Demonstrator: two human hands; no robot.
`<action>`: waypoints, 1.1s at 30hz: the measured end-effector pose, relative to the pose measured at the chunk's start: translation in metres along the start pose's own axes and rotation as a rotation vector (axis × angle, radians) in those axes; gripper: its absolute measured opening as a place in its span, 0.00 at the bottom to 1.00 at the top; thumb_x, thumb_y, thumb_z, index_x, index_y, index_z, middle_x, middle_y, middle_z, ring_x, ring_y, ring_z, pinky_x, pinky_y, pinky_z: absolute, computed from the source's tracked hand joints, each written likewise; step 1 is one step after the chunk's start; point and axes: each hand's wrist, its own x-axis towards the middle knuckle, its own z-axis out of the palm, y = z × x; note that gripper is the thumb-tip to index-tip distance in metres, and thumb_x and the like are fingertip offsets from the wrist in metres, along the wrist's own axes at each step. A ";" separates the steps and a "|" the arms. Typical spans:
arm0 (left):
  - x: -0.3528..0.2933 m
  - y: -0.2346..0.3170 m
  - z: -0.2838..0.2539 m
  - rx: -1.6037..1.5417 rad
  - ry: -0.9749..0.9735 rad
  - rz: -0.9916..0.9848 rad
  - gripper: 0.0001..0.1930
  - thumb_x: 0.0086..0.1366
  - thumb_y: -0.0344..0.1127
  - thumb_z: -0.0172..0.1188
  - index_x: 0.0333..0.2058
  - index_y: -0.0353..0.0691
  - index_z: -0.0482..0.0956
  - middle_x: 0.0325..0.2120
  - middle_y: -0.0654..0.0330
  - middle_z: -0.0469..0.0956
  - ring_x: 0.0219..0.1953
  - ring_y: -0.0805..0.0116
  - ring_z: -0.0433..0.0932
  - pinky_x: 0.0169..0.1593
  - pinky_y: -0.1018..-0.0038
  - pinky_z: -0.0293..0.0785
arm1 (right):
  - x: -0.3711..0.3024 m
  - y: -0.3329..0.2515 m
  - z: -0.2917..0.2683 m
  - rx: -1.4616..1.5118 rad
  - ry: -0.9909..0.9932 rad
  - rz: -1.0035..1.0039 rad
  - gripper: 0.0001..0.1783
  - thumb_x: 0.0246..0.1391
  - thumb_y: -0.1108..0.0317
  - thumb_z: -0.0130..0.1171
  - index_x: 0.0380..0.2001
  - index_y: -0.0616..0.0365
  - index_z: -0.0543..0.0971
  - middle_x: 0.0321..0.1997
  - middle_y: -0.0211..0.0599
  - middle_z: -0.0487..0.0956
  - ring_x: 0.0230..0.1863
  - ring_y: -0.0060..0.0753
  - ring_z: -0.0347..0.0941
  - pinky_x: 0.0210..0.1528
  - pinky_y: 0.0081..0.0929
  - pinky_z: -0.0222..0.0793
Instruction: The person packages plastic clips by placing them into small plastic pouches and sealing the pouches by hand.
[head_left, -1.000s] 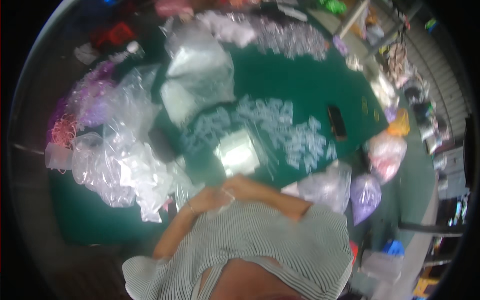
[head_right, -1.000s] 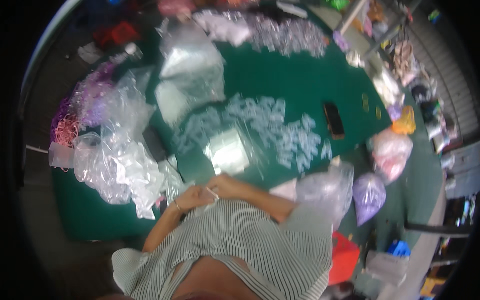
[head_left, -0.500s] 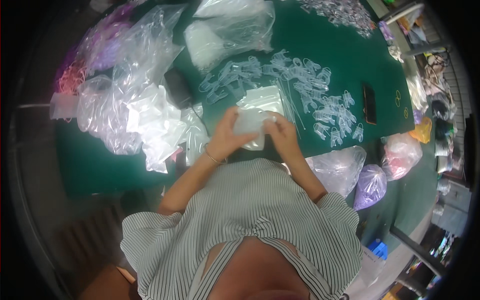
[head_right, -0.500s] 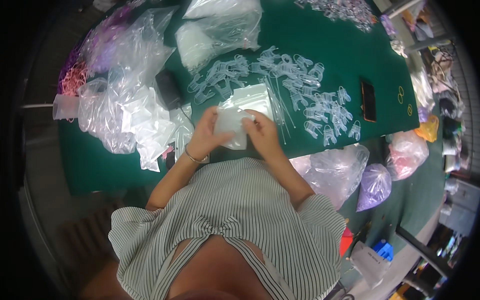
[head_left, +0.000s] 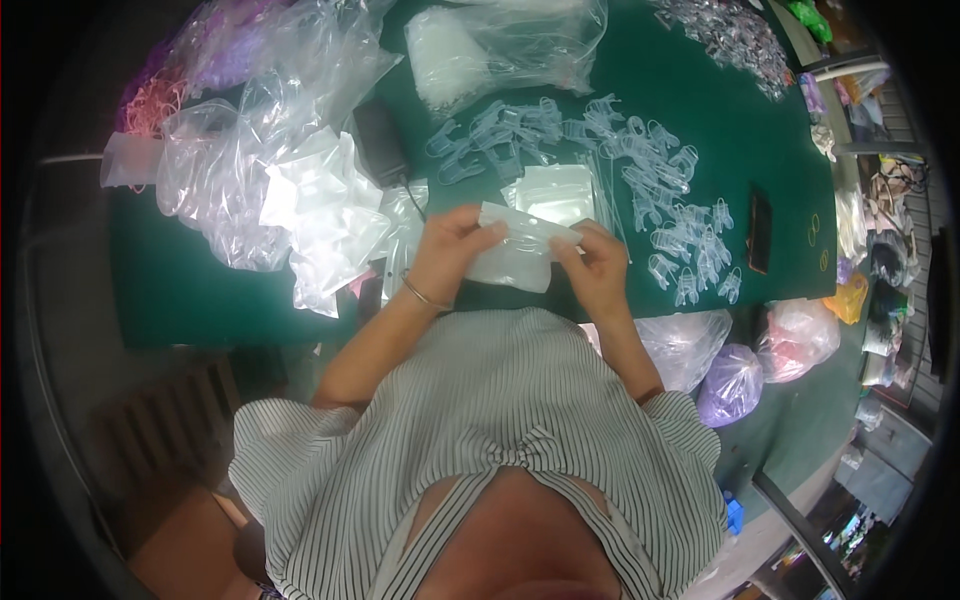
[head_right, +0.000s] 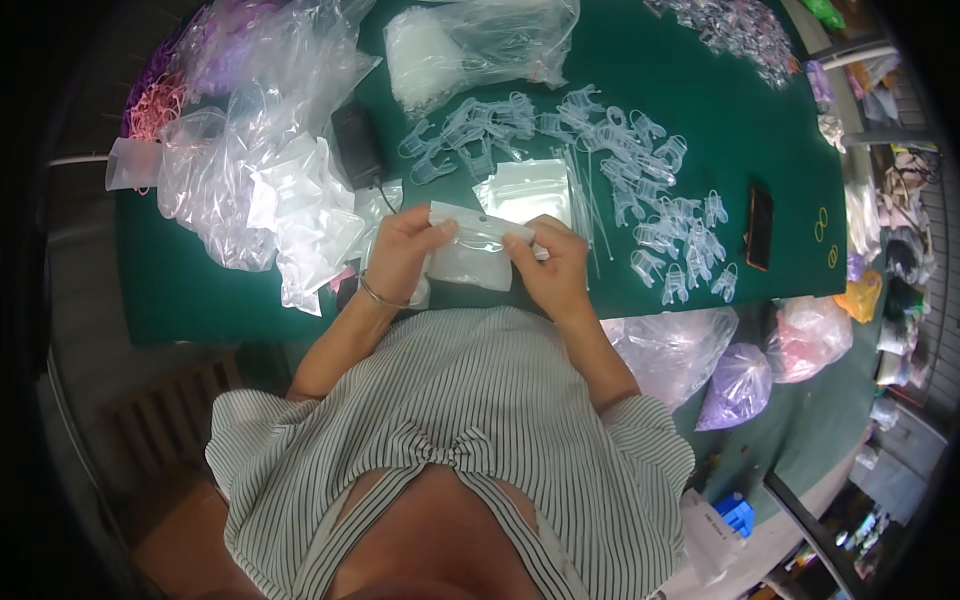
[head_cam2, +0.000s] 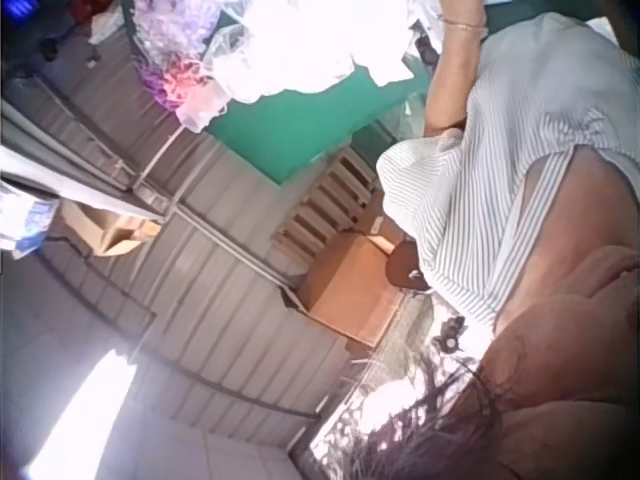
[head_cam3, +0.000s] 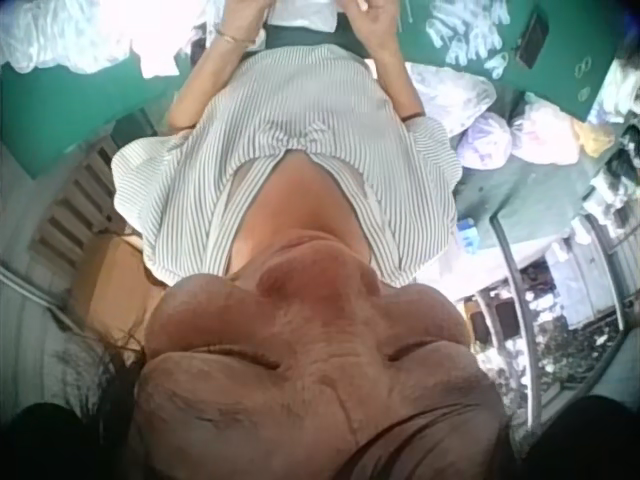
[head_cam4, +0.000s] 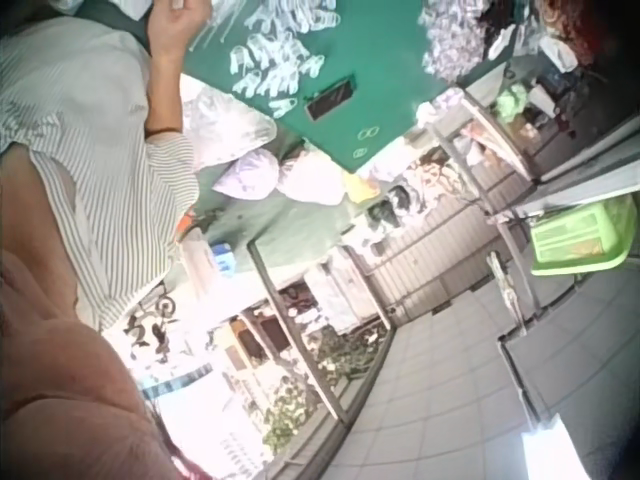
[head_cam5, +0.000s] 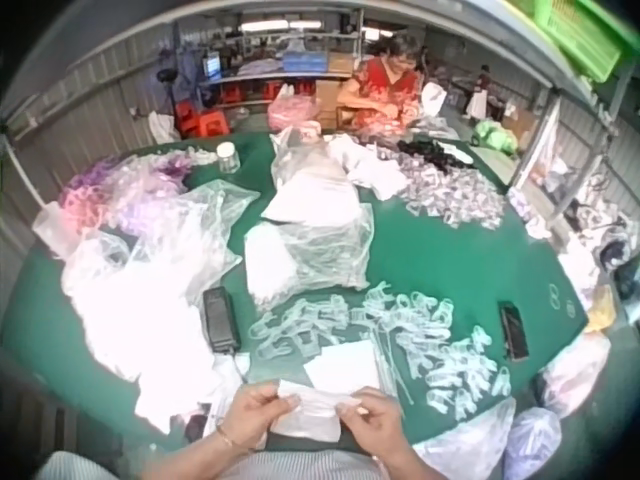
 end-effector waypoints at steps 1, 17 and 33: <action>0.000 -0.006 -0.003 0.069 0.017 0.016 0.08 0.58 0.30 0.57 0.36 0.34 0.77 0.30 0.65 0.77 0.31 0.79 0.73 0.35 0.82 0.70 | -0.001 0.002 0.001 0.000 -0.006 0.000 0.04 0.47 0.75 0.58 0.26 0.66 0.77 0.23 0.33 0.73 0.25 0.21 0.68 0.29 0.17 0.62; 0.009 -0.014 -0.003 0.493 0.029 0.083 0.10 0.51 0.34 0.64 0.27 0.32 0.79 0.22 0.62 0.77 0.25 0.79 0.73 0.29 0.79 0.70 | 0.001 0.024 0.014 0.287 -0.159 0.316 0.05 0.47 0.72 0.60 0.26 0.64 0.78 0.24 0.27 0.75 0.25 0.15 0.67 0.26 0.16 0.61; -0.012 -0.009 -0.027 0.425 0.104 -0.024 0.08 0.55 0.30 0.61 0.32 0.31 0.79 0.24 0.63 0.78 0.26 0.80 0.74 0.29 0.84 0.70 | 0.000 0.010 0.032 0.261 -0.172 0.378 0.04 0.49 0.74 0.58 0.26 0.64 0.76 0.22 0.24 0.72 0.25 0.13 0.66 0.27 0.13 0.60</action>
